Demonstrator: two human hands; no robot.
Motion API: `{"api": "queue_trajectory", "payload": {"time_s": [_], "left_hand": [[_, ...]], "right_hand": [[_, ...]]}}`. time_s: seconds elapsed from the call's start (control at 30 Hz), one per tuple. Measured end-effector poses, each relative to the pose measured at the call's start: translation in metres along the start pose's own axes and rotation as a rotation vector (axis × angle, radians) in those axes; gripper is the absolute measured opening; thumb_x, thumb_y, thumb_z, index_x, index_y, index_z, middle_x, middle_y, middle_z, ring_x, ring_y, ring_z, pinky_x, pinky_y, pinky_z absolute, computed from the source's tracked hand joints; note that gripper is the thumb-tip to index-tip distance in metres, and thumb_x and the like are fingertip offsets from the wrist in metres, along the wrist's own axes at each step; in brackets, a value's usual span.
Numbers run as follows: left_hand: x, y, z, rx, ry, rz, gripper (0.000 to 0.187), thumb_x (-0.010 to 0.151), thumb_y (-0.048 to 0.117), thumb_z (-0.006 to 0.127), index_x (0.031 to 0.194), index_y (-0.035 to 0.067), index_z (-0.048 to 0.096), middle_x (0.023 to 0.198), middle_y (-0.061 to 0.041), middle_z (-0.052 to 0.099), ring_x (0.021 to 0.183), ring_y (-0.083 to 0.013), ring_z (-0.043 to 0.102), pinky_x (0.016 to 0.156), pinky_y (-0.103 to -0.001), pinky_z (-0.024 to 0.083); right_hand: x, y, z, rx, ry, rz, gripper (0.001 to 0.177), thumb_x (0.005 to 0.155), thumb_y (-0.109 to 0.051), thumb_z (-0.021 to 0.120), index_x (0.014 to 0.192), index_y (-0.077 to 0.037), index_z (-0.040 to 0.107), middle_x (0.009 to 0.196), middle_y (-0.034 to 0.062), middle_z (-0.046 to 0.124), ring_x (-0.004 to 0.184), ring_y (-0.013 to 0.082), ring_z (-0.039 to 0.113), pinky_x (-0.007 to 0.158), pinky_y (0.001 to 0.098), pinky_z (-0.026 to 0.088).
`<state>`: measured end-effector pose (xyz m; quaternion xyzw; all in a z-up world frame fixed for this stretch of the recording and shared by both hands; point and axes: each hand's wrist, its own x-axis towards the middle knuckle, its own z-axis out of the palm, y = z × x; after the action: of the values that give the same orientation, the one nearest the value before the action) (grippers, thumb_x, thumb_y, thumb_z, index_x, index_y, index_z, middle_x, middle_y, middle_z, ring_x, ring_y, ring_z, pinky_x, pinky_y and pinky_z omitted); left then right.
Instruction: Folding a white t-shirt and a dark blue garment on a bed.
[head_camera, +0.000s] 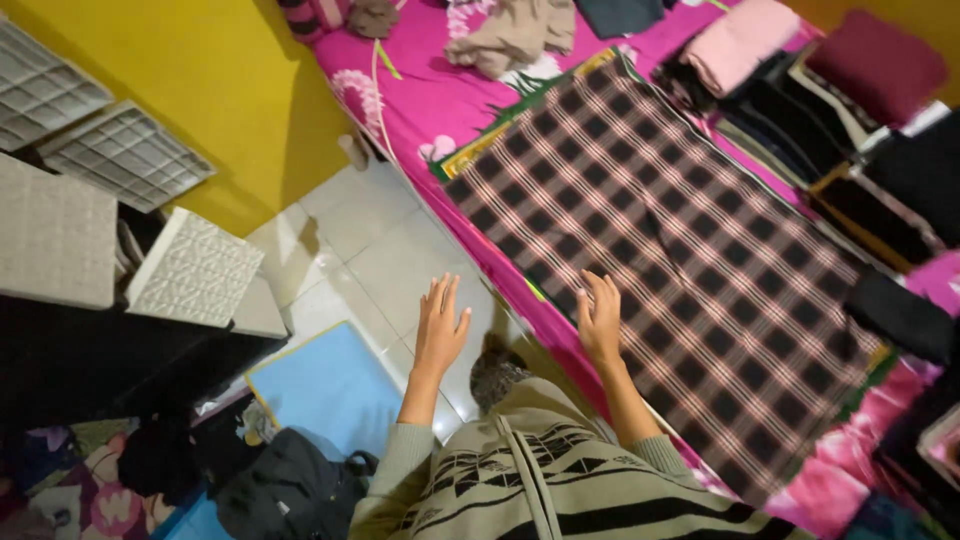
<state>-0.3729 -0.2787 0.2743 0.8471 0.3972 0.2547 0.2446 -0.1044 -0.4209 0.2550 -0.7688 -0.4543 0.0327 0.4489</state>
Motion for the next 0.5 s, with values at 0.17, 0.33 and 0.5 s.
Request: {"api": "queue_trajectory", "payload": {"time_s": [0.17,0.33,0.5], "left_hand": [[0.063,-0.067,-0.026,0.050,-0.046,-0.034,0.065,0.097,0.023,0.062,0.155,0.006,0.038,0.161,-0.020,0.035,0.149,-0.0428,0.030,0.119,-0.059,0.024],[0.130,-0.115,-0.058,0.070,-0.031,-0.099,0.065,0.096,0.023,0.063,0.154,0.005,0.038,0.161,-0.019,0.037,0.150,-0.0420,0.030,0.120,-0.058,0.024],[0.182,-0.151,-0.071,0.047,0.087,-0.147,0.062,0.097,0.022,0.062,0.153,0.006,0.041,0.161,-0.017,0.038,0.150,-0.0423,0.030,0.121,-0.058,0.025]], "right_hand": [[0.078,0.006,0.067,-0.018,-0.011,-0.047,0.037,0.102,-0.019,0.060,0.137,-0.007,0.062,0.137,0.0175,0.062,0.137,0.0406,0.047,0.117,0.0484,0.036],[0.158,-0.019,0.123,0.028,-0.067,-0.024,0.037,0.100,-0.020,0.062,0.135,-0.007,0.063,0.133,0.0183,0.063,0.130,0.0375,0.052,0.114,0.0464,0.038],[0.224,-0.054,0.166,0.050,-0.111,-0.121,0.036,0.100,-0.017,0.063,0.134,-0.006,0.063,0.131,0.0179,0.064,0.130,0.0382,0.052,0.115,0.0474,0.038]]}}
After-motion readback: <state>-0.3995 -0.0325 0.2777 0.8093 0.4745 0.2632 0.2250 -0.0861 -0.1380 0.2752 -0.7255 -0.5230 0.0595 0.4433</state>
